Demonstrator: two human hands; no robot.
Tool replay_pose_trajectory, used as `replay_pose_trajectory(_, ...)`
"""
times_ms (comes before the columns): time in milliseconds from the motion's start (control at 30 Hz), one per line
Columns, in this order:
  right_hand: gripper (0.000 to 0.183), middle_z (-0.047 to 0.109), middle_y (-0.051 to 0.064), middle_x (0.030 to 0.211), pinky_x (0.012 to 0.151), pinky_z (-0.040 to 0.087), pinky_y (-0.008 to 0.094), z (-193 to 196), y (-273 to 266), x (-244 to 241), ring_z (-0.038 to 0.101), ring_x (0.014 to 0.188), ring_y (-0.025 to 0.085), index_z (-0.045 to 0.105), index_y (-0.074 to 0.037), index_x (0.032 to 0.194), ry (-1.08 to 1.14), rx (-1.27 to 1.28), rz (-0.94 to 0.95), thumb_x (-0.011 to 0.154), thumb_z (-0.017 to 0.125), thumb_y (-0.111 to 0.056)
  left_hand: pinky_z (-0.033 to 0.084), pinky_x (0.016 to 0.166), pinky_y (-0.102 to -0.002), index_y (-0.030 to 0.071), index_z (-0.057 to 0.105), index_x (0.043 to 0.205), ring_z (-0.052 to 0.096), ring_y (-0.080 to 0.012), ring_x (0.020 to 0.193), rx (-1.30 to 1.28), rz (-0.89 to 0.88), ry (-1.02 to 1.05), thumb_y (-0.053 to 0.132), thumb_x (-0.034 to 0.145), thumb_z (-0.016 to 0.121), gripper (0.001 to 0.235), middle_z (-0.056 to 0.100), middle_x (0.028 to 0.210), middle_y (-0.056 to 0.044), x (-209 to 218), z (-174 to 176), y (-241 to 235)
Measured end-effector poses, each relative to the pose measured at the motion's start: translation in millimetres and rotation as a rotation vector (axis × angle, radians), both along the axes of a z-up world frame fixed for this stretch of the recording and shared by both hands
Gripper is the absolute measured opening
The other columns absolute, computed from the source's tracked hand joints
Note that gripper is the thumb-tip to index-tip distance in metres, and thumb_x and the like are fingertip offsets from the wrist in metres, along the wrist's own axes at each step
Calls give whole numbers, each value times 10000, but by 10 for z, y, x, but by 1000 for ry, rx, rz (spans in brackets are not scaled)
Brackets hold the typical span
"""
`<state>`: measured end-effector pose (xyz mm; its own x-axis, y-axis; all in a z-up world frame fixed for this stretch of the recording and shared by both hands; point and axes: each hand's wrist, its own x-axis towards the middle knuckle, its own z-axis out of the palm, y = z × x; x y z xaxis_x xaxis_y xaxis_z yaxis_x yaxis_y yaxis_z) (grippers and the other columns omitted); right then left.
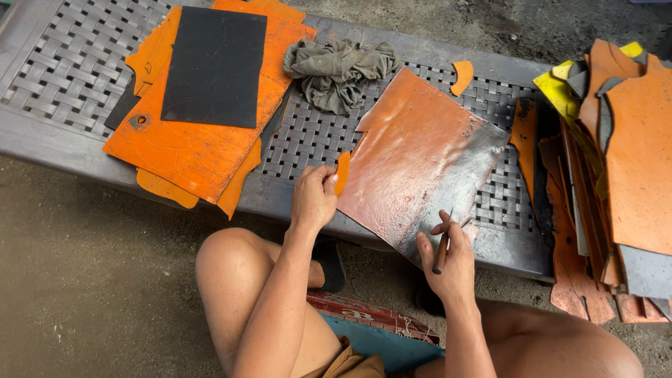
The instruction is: The person uses a small knife to cut shapes from a large orange sheet of material, following a template held in the left hand. The person repeatedly traces the template outline and cuts out pieces, placing them aside.
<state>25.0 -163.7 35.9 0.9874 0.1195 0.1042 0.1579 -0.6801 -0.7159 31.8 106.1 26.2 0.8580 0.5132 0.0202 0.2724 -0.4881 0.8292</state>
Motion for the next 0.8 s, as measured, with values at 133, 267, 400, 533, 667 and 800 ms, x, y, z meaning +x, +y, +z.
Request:
replay_pose_trajectory(133,313,657,162,1395,841,550,429,-102,-34,122,699,894,370,595,-20,1051,145,20,-112,898,735,-254,527,872,-415,16,718,1058,651,-341,963,211,46,-555,100,982,629,145,656,1061,-158,48,4,36)
replay_pose_trajectory(267,261,675,219,1355,949,533,412,-305,164,337,701,1093,325,583,-7,1104,-93,107,13,998,709,-210,475,793,-339,29,642,1093,552,-217,892,-164,179,-706,163,1100,597,141,608,1029,-116,6,-35,235)
replay_pose_trajectory(400,480,642,206,1207,947,536,418,-466,835,488,670,1017,368,516,16,1403,-135,152,99,968,628,-152,571,627,-274,60,513,1161,664,-130,780,-845,264,-613,260,1052,508,228,641,975,-67,-185,-150,519)
replay_pose_trajectory(533,656,630,250,1236,1013,436,518,-517,1322,145,599,1059,484,474,33,1427,-23,-53,439,862,738,-171,503,549,-269,45,494,1216,593,-133,667,-755,302,-610,262,1092,502,250,630,951,-65,-292,-301,678)
replay_pose_trajectory(667,311,668,212,1347,1062,487,469,-633,1256,-173,710,1099,380,534,-37,1164,-131,291,719,940,720,-146,547,744,-277,40,581,1198,663,-161,860,-470,164,-583,181,1105,552,171,685,1064,-91,-318,-375,749)
replay_pose_trajectory(800,145,671,198,1400,865,567,381,-639,880,144,722,1006,279,612,17,1098,186,434,140,985,578,-67,571,865,-328,65,699,1103,694,-267,1022,86,-148,-509,40,960,654,153,693,1147,-113,-242,-330,667)
